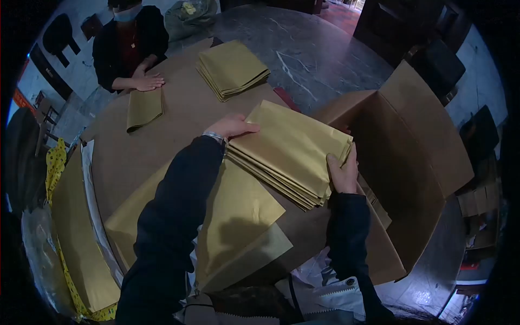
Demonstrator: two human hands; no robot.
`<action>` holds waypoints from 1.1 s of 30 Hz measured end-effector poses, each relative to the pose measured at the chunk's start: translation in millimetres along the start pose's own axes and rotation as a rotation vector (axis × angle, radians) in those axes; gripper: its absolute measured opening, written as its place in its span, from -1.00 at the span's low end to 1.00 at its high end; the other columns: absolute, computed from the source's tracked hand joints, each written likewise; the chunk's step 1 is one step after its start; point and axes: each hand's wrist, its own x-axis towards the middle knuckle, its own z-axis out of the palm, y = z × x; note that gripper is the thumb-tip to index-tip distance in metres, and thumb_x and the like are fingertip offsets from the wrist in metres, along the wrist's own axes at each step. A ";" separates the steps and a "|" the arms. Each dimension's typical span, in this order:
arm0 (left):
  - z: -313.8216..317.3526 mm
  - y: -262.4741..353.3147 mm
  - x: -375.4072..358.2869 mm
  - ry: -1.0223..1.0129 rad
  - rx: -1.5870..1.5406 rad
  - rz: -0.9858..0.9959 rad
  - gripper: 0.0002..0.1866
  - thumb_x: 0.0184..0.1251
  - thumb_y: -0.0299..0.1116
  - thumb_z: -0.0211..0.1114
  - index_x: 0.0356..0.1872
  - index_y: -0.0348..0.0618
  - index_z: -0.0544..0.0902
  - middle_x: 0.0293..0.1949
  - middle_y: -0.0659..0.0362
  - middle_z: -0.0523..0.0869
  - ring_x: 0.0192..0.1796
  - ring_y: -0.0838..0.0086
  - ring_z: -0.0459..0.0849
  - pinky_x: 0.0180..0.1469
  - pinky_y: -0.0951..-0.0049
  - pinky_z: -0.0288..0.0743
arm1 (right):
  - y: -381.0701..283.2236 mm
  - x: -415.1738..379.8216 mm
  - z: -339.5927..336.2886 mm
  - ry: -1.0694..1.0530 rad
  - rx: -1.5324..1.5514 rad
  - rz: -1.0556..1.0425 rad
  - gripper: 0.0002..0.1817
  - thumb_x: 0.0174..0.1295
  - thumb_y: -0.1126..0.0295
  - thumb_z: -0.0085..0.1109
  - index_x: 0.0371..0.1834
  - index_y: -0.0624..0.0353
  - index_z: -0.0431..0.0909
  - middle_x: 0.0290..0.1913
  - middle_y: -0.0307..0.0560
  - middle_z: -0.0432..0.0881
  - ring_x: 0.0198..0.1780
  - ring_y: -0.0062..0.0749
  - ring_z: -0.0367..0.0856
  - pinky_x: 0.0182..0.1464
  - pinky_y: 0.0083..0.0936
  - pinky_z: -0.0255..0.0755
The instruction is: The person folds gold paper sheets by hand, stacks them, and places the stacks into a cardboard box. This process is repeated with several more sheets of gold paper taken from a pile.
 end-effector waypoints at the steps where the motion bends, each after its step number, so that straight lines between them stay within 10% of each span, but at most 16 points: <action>1: 1.5 -2.8 -0.4 -0.015 -0.052 0.005 -0.58 0.11 -0.16 0.45 -0.14 -0.31 0.68 -0.27 0.14 0.73 -0.30 0.46 0.68 -0.23 0.45 0.53 | 6.0 -2.2 1.2 0.004 -0.003 0.008 -0.25 0.16 0.44 0.19 0.42 0.25 0.06 0.19 0.16 0.46 0.20 -0.17 0.47 0.22 -0.35 0.33; 28: 44.8 14.4 -57.5 0.105 -0.151 0.059 -0.43 0.09 -0.31 0.48 0.11 -0.36 0.50 -0.11 0.05 0.69 -0.13 0.40 0.69 -0.07 0.43 0.57 | 15.3 -67.8 -8.6 0.172 0.008 0.180 -0.11 0.16 0.29 0.25 0.46 0.33 -0.08 0.32 0.34 0.31 0.34 0.00 0.34 0.32 -0.30 0.24; 33: 39.6 25.2 -58.0 -0.287 -0.390 0.078 -0.50 0.15 -0.37 0.40 0.13 -0.25 0.52 -0.08 0.13 0.69 -0.12 0.47 0.67 -0.06 0.50 0.55 | 21.8 -58.2 -18.2 0.332 0.034 -0.070 -0.18 0.20 0.41 0.20 0.47 0.27 -0.04 0.29 0.22 0.35 0.26 -0.10 0.41 0.29 -0.29 0.28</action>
